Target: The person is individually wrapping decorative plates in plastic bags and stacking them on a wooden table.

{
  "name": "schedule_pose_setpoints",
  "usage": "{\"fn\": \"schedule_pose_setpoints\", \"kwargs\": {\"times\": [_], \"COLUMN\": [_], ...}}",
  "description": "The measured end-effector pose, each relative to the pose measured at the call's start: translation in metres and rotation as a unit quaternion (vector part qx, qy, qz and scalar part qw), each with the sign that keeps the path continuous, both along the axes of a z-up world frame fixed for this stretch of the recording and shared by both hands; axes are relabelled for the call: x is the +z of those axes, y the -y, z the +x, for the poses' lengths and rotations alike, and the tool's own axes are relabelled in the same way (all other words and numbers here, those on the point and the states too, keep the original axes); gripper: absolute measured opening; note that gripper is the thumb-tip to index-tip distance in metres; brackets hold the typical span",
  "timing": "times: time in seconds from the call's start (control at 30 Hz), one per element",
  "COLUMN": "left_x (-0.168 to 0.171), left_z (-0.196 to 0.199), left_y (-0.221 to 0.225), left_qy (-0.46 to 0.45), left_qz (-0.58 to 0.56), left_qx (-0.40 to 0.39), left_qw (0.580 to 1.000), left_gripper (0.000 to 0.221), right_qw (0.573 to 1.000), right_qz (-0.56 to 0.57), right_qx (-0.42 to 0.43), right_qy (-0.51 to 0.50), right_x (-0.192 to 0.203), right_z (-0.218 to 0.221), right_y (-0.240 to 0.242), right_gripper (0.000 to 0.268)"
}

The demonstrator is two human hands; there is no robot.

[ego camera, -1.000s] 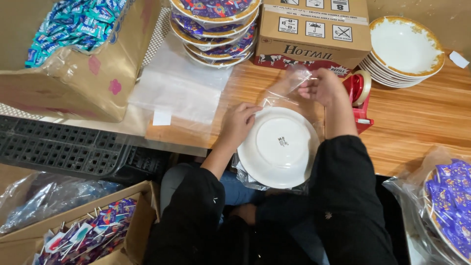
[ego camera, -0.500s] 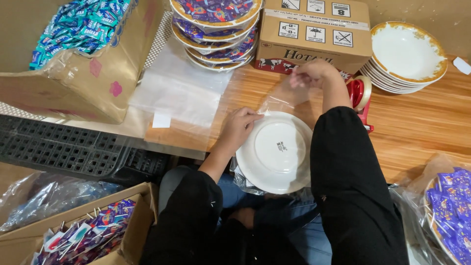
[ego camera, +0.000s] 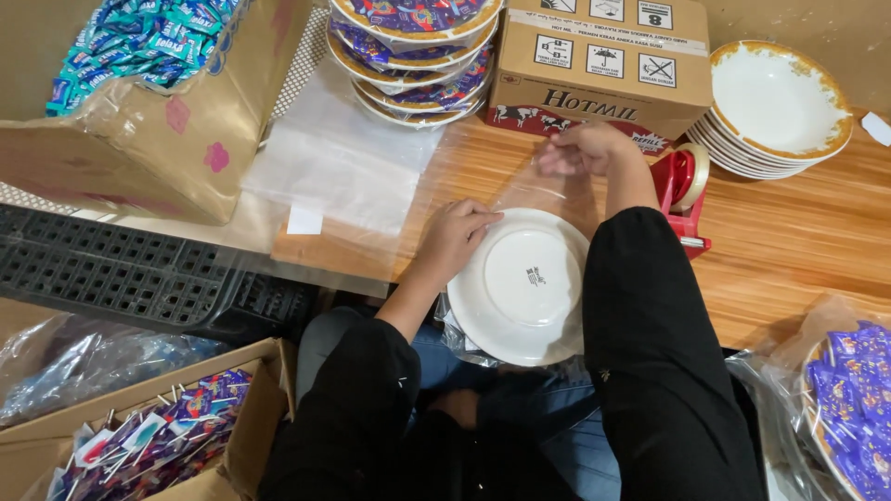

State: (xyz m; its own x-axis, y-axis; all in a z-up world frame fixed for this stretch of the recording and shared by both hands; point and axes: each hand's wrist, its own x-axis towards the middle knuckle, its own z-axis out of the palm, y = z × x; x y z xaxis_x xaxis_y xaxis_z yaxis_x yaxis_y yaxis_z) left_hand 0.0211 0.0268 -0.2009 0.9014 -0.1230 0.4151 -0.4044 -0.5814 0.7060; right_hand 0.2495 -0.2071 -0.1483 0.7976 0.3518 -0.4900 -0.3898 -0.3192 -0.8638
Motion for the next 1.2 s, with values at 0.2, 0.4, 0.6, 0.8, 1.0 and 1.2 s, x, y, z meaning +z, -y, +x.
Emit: {"fn": "schedule_pose_setpoints", "kwargs": {"times": [0.2,0.4,0.6,0.8,1.0,1.2], "left_x": [-0.009,-0.004,-0.001,0.007,-0.008,0.001], "left_z": [0.005,0.004,0.002,0.001,0.006,0.009], "left_y": [-0.002,-0.001,0.001,0.001,0.001,0.002], "left_qy": [0.003,0.015,-0.004,-0.024,-0.021,-0.089], "left_qz": [-0.006,0.006,0.035,0.046,0.06,0.105], "left_qx": [-0.001,0.002,0.005,0.0,0.02,0.014], "left_qw": [1.0,1.0,0.999,0.999,0.998,0.99], "left_gripper": [0.031,0.021,0.021,0.023,0.024,0.026], "right_qw": [0.998,0.991,0.782,0.788,0.769,0.791], "right_qz": [0.051,0.023,-0.346,-0.219,-0.357,-0.431], "right_qx": [-0.045,-0.087,-0.019,0.205,0.077,-0.079], "right_qy": [0.001,0.096,0.518,0.538,0.525,0.427], "right_x": [-0.015,-0.012,-0.081,0.024,-0.039,-0.076], "right_z": [0.006,-0.001,0.047,-0.14,-0.127,-0.153], "right_y": [-0.003,0.013,0.038,-0.042,0.026,0.088], "right_gripper": [0.016,0.019,0.025,0.028,0.043,0.041]}}
